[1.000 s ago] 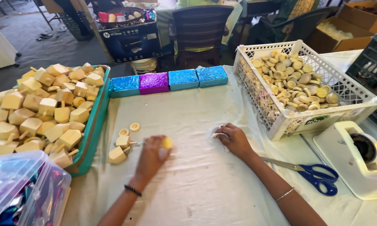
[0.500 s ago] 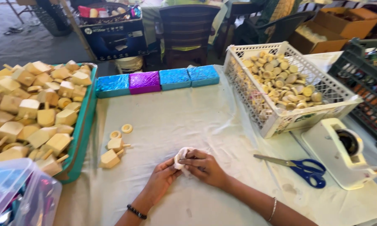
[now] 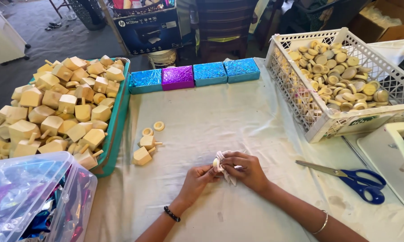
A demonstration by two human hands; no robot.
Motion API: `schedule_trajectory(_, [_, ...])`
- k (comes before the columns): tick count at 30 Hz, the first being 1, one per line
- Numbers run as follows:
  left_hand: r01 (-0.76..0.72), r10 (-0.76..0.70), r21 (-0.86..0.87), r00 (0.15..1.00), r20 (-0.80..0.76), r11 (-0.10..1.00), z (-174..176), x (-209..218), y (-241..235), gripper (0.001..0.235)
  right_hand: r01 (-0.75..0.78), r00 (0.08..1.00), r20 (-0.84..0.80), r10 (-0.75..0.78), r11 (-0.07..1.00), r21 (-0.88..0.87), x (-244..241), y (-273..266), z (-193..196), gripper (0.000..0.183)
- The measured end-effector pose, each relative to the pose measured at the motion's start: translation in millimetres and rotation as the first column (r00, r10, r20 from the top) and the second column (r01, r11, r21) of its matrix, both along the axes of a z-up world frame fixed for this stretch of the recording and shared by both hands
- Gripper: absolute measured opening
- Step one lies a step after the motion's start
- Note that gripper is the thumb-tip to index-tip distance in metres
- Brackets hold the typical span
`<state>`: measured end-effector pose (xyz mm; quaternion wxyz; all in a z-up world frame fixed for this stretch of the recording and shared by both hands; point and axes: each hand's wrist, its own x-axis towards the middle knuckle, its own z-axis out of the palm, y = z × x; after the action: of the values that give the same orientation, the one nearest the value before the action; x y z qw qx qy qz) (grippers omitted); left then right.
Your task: The person wraps rectangular blocks with shiny blue and purple metallic foil, folding the foil over the edges and pressing it down, and sets finished wrapped blocks in a row on the table. They then pick up small wooden pieces and wipe them one at a time with a cloth.
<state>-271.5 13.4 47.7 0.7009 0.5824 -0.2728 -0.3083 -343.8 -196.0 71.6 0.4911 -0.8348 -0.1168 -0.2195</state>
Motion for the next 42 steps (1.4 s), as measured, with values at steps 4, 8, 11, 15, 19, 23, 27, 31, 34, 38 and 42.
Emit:
schedule_trajectory(4, [-0.125, 0.115, 0.116, 0.99, 0.083, 0.985, 13, -11, -2, 0.034, 0.028, 0.993, 0.12, -0.005, 0.982, -0.187, -9, -2, 15, 0.024])
schedule_trajectory(8, [-0.188, 0.122, 0.168, 0.932, 0.341, 0.968, 14, -10, -3, 0.032, 0.111, 0.935, 0.335, 0.115, 0.803, -0.586, -14, -3, 19, 0.036])
schedule_trajectory(11, [-0.191, 0.139, 0.148, 0.942, 0.305, 0.97, 9, -8, -5, 0.03, 0.16, 0.92, 0.38, 0.096, 0.793, -0.588, -7, 2, 7, 0.034])
schedule_trajectory(15, [-0.22, 0.172, 0.184, 0.954, 0.245, 0.958, 20, -10, -9, 0.03, 0.124, 0.951, 0.308, -0.003, 0.919, -0.375, -2, 4, 3, 0.023])
schedule_trajectory(19, [-0.234, 0.186, 0.204, 0.955, 0.23, 0.951, 8, 1, -12, 0.032, 0.066, 0.982, 0.189, -0.02, 0.968, -0.242, 16, 3, 0, 0.017])
schedule_trajectory(23, [-0.189, 0.185, 0.167, 0.982, 0.04, 0.968, -17, 12, -20, 0.04, 0.076, 0.997, 0.006, -0.075, 0.991, -0.114, 25, 0, -8, 0.01])
schedule_trajectory(27, [-0.287, 0.268, 0.15, 0.954, 0.137, 0.946, -15, 1, -23, 0.041, 0.102, 0.994, -0.027, -0.102, 0.995, 0.002, 14, 1, 9, 0.014])
schedule_trajectory(31, [-0.355, 0.282, 0.163, 0.893, 0.351, 0.921, 0, -8, -11, 0.047, 0.072, 0.994, 0.087, -0.061, 0.989, -0.129, 0, 10, 11, 0.017])
schedule_trajectory(34, [-0.354, 0.294, 0.12, 0.89, 0.349, 0.928, 10, -13, -17, 0.041, 0.143, 0.956, 0.29, -0.053, 0.943, -0.3, -7, 7, 15, 0.018])
schedule_trajectory(38, [-0.291, 0.27, 0.051, 0.929, 0.252, 0.955, 14, -15, -17, 0.039, 0.267, 0.879, 0.477, 0.005, 0.823, -0.501, -16, 5, 25, 0.028])
schedule_trajectory(42, [-0.279, 0.278, -0.042, 0.91, 0.309, 0.959, 17, -22, -15, 0.035, 0.298, 0.842, 0.53, 0.107, 0.726, -0.62, -19, 4, 36, 0.036])
